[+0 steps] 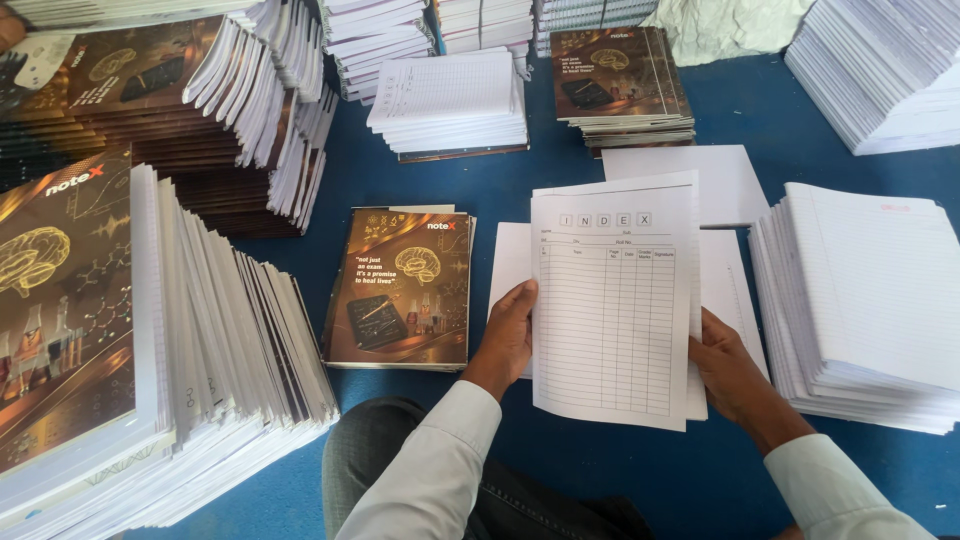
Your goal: The person assembles notebooks by inserting loose index pages into open covers and stacking the completed units. The person repeatedly picks up a cover, inserts a page, closes the cover, and places the finished notebook onto a growing stack.
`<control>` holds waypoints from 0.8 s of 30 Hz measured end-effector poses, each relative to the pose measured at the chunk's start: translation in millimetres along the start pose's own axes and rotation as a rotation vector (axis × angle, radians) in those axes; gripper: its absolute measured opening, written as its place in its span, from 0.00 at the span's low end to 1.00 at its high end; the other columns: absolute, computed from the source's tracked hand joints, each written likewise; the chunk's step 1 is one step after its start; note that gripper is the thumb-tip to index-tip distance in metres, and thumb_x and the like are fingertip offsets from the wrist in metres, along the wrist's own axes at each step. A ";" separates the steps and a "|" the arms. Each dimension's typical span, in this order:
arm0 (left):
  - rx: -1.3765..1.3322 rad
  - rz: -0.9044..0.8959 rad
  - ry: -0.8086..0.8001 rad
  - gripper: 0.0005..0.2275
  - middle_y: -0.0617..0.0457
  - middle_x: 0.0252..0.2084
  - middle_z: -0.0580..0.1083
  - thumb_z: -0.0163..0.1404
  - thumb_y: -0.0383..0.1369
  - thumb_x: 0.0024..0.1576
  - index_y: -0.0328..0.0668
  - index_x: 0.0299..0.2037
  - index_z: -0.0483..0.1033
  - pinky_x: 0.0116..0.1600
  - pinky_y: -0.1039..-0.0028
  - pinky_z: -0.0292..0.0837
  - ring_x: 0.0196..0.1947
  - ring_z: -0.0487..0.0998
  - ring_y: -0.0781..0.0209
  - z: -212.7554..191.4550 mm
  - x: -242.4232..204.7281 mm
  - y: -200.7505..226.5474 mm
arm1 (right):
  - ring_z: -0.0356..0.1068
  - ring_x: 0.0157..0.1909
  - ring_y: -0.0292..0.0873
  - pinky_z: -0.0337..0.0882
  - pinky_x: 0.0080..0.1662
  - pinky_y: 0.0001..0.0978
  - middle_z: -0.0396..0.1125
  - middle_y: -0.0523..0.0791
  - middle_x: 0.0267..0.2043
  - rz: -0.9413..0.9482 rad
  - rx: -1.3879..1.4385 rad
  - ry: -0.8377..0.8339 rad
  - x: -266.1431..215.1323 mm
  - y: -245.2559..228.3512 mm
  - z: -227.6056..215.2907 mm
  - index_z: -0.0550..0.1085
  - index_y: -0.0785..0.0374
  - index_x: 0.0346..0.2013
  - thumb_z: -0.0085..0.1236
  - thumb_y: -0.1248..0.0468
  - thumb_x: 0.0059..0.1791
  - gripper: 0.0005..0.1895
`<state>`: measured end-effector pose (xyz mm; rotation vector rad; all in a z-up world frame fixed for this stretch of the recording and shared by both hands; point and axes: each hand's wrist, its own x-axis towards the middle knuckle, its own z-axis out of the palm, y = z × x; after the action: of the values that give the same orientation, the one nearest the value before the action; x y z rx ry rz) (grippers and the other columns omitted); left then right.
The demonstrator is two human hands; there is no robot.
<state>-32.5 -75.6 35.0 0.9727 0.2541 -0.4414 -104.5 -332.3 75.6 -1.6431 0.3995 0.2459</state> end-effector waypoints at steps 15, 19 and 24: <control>-0.019 0.020 0.012 0.21 0.44 0.50 0.78 0.47 0.43 0.62 0.36 0.58 0.72 0.60 0.69 0.73 0.53 0.78 0.58 1.3 -1.0 2.9 | 0.77 0.49 0.48 0.81 0.46 0.46 0.73 0.54 0.56 -0.035 -0.021 -0.032 -0.3 2.7 -3.1 0.60 0.55 0.70 0.45 0.66 0.52 0.29; -0.009 0.007 0.031 0.21 0.44 0.50 0.78 0.47 0.43 0.62 0.36 0.58 0.73 0.61 0.70 0.73 0.53 0.78 0.58 2.7 -1.2 4.0 | 0.78 0.48 0.48 0.82 0.45 0.47 0.73 0.54 0.56 -0.022 -0.032 -0.030 0.0 1.9 -3.0 0.59 0.55 0.70 0.44 0.66 0.52 0.30; -0.013 0.003 0.016 0.20 0.43 0.50 0.78 0.48 0.41 0.61 0.34 0.57 0.72 0.59 0.71 0.75 0.52 0.79 0.58 3.3 -2.7 5.6 | 0.78 0.48 0.49 0.81 0.45 0.48 0.73 0.56 0.55 -0.014 -0.055 -0.018 -2.8 0.8 -3.5 0.59 0.56 0.71 0.44 0.66 0.52 0.30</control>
<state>-32.2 -75.1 42.0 0.9645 0.2699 -0.4286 -107.7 -335.5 76.4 -1.6957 0.3700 0.2635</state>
